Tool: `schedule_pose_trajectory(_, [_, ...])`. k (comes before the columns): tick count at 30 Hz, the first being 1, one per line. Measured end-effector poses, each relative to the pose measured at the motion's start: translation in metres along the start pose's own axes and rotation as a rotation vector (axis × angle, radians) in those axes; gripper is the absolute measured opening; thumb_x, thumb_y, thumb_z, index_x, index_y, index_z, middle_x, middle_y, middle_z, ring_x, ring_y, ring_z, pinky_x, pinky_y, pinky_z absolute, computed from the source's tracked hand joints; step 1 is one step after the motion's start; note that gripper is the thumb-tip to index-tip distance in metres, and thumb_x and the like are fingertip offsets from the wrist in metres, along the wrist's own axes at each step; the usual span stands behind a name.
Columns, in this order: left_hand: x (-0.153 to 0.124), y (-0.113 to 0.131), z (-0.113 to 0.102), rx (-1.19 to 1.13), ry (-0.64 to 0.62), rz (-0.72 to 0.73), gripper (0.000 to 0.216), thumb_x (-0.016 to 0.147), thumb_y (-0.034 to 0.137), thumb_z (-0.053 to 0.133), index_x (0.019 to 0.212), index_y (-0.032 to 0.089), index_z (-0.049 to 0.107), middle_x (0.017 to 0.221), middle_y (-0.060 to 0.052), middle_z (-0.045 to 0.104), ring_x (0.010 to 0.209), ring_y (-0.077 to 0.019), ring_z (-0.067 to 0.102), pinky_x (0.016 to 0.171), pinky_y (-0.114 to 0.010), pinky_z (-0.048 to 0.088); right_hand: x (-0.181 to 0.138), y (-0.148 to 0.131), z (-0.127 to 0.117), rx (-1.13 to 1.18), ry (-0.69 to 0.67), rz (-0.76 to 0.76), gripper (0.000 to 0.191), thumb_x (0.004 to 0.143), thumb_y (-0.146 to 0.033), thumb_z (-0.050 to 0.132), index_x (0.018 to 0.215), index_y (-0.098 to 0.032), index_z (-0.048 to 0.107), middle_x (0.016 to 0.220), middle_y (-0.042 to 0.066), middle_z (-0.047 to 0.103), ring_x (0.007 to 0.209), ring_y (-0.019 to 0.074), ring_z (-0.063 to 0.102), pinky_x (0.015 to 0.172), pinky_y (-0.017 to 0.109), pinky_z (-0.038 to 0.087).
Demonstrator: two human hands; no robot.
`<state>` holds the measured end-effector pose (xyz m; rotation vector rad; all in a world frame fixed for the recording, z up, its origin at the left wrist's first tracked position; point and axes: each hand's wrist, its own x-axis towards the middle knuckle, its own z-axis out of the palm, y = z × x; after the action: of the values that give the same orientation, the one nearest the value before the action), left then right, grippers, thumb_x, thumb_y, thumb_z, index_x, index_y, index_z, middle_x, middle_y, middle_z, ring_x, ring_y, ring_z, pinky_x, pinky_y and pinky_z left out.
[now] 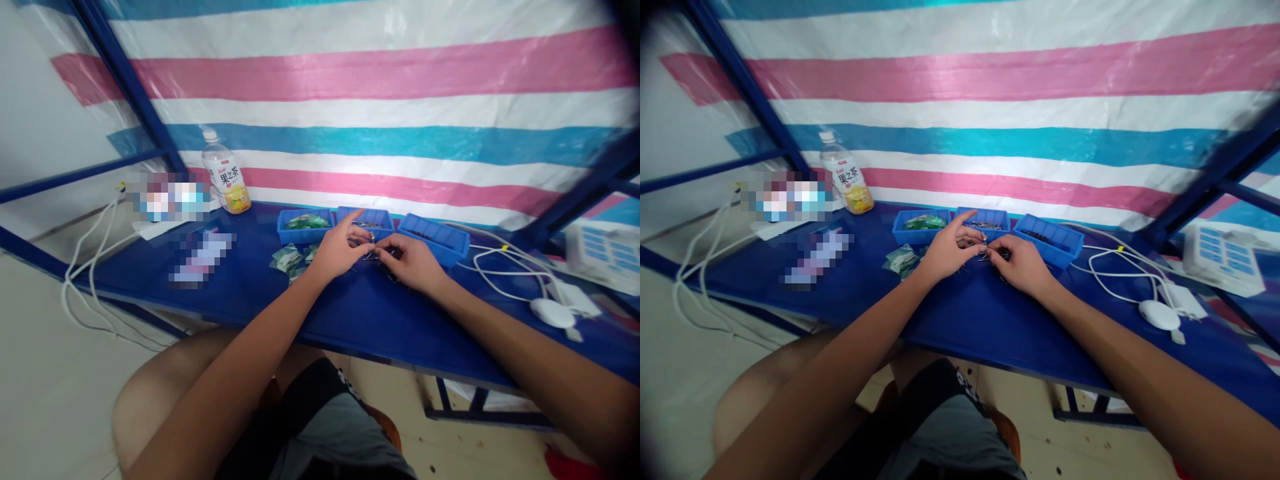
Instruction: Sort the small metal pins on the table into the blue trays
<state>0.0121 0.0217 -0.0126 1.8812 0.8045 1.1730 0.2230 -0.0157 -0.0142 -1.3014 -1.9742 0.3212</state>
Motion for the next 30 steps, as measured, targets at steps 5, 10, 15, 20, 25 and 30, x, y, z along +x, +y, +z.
schedule_pose_trajectory(5, [0.0,-0.005,-0.002,0.1,0.047,-0.012,0.07,0.092,0.015,0.073,0.157,0.022,0.048,0.12,-0.012,0.078,0.101,-0.0224,0.077,0.091,-0.039,0.065,0.003,0.001,-0.003,0.105,0.087,0.073,0.035,0.101,-0.056,0.06,0.1,-0.023,0.074,0.095,0.007,0.079,0.079,0.0248,0.069,0.073,0.04,0.055])
schedule_pose_trajectory(10, [0.0,-0.008,-0.003,0.4,-0.012,0.036,0.044,0.092,0.011,0.069,0.135,0.016,0.066,0.114,-0.01,0.08,0.105,-0.0248,0.076,0.105,-0.045,0.059,0.014,0.0,-0.005,0.199,0.092,0.123,0.045,0.1,-0.064,0.057,0.093,-0.022,0.071,0.091,0.008,0.078,0.079,0.0247,0.069,0.074,0.04,0.055])
schedule_pose_trajectory(15, [0.0,-0.011,-0.003,0.451,-0.02,0.098,0.041,0.095,0.006,0.058,0.134,0.015,0.067,0.12,-0.011,0.078,0.112,-0.0232,0.074,0.111,-0.044,0.057,0.021,0.005,-0.005,0.042,0.099,0.184,0.05,0.102,-0.064,0.054,0.079,-0.022,0.071,0.068,0.005,0.071,0.057,0.0206,0.059,0.062,0.038,0.049])
schedule_pose_trajectory(20, [0.0,-0.011,-0.005,0.467,0.006,0.126,0.044,0.095,0.004,0.053,0.135,0.015,0.066,0.12,-0.01,0.078,0.114,-0.0237,0.073,0.113,-0.044,0.055,0.013,0.007,-0.008,-0.176,-0.07,-0.197,0.021,0.1,-0.039,0.064,0.106,-0.025,0.079,0.1,0.007,0.081,0.091,0.0293,0.072,0.086,0.044,0.056])
schedule_pose_trajectory(25, [0.0,-0.013,-0.004,0.475,0.01,0.121,0.043,0.096,0.007,0.054,0.137,0.017,0.065,0.12,-0.01,0.077,0.113,-0.0239,0.073,0.112,-0.044,0.056,0.006,0.007,-0.007,-0.266,-0.235,-0.366,0.028,0.098,-0.025,0.062,0.12,-0.027,0.079,0.111,0.01,0.081,0.105,0.0313,0.071,0.095,0.047,0.057])
schedule_pose_trajectory(30, [0.0,-0.012,-0.003,0.461,0.012,0.108,0.042,0.095,0.008,0.055,0.135,0.017,0.066,0.119,-0.009,0.078,0.116,-0.0249,0.072,0.114,-0.045,0.055,0.004,0.007,-0.003,-0.347,-0.179,-0.305,0.028,0.098,-0.024,0.059,0.115,-0.025,0.081,0.105,0.012,0.082,0.098,0.0318,0.074,0.085,0.045,0.059])
